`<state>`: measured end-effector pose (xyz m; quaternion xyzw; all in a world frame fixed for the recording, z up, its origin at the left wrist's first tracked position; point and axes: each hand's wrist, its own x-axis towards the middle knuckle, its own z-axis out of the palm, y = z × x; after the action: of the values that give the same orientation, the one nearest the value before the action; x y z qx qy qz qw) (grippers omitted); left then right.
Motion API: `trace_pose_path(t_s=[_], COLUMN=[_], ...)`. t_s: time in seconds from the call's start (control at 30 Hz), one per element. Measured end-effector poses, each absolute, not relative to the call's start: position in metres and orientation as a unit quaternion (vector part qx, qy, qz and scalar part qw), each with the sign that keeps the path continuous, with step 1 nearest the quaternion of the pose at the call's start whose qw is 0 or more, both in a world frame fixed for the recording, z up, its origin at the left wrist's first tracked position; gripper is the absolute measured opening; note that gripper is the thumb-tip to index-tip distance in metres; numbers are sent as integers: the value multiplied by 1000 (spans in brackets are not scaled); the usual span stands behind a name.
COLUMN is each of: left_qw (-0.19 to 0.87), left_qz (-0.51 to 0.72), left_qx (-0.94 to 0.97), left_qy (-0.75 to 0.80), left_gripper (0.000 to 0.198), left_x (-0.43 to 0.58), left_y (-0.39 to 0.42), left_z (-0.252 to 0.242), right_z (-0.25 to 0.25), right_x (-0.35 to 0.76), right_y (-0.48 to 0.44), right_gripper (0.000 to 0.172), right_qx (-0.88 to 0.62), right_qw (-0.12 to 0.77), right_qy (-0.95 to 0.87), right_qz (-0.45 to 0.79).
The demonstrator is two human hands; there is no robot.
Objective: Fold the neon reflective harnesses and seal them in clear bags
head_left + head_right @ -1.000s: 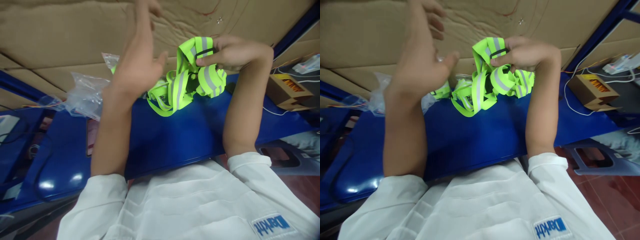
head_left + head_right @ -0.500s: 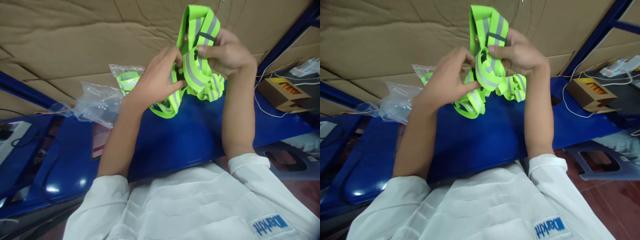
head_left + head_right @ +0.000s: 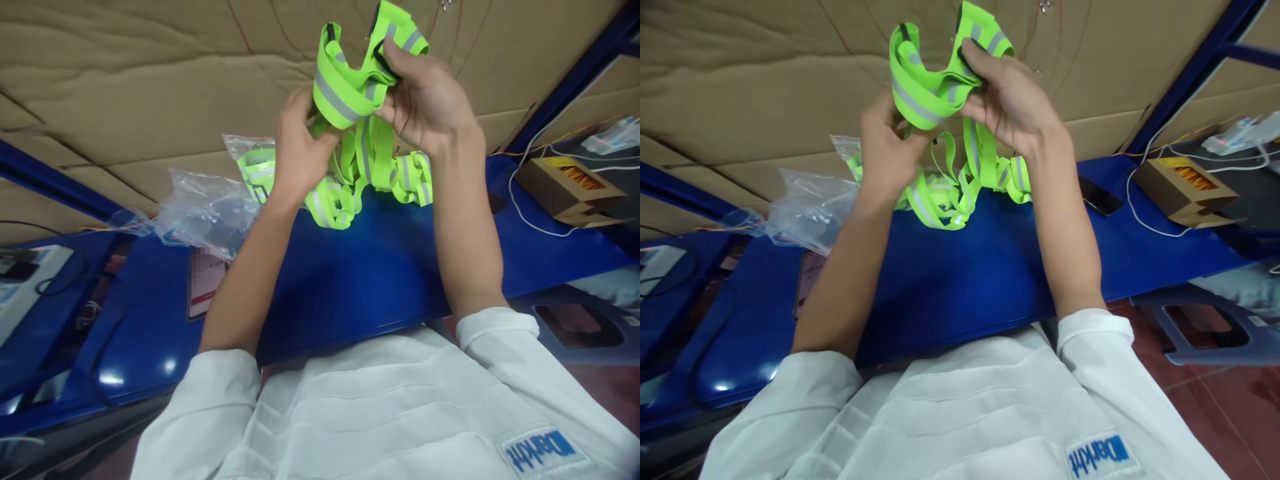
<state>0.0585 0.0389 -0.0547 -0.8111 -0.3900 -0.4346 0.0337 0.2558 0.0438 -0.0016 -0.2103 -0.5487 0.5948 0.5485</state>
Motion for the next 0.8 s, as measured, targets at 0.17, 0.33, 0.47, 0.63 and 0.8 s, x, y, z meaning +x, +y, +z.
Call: trace_pose_path(t_s=[0.17, 0.33, 0.47, 0.63, 0.8], left_qw=[129, 126, 136, 150, 134], left_qz=[-385, -259, -259, -256, -181], left_qx=[-767, -792, -789, -790, -807], left_qy=[-497, -538, -541, -536, -545], left_gripper=[29, 49, 41, 21, 23], left_x=[42, 48, 50, 48, 45], left_y=[31, 32, 32, 23, 24], left_z=[-42, -42, -42, -37, -40], right_z=[5, -1, -4, -4, -10], right_x=[274, 295, 296, 298, 309], right_y=[47, 71, 79, 67, 53], right_gripper=[28, 19, 19, 12, 40], right_qx=[-327, -380, -422, -521, -669], right_qw=[625, 669, 683, 575, 325], right_qy=[-511, -511, -500, -576, -641], right_qz=[491, 383, 325, 258, 189])
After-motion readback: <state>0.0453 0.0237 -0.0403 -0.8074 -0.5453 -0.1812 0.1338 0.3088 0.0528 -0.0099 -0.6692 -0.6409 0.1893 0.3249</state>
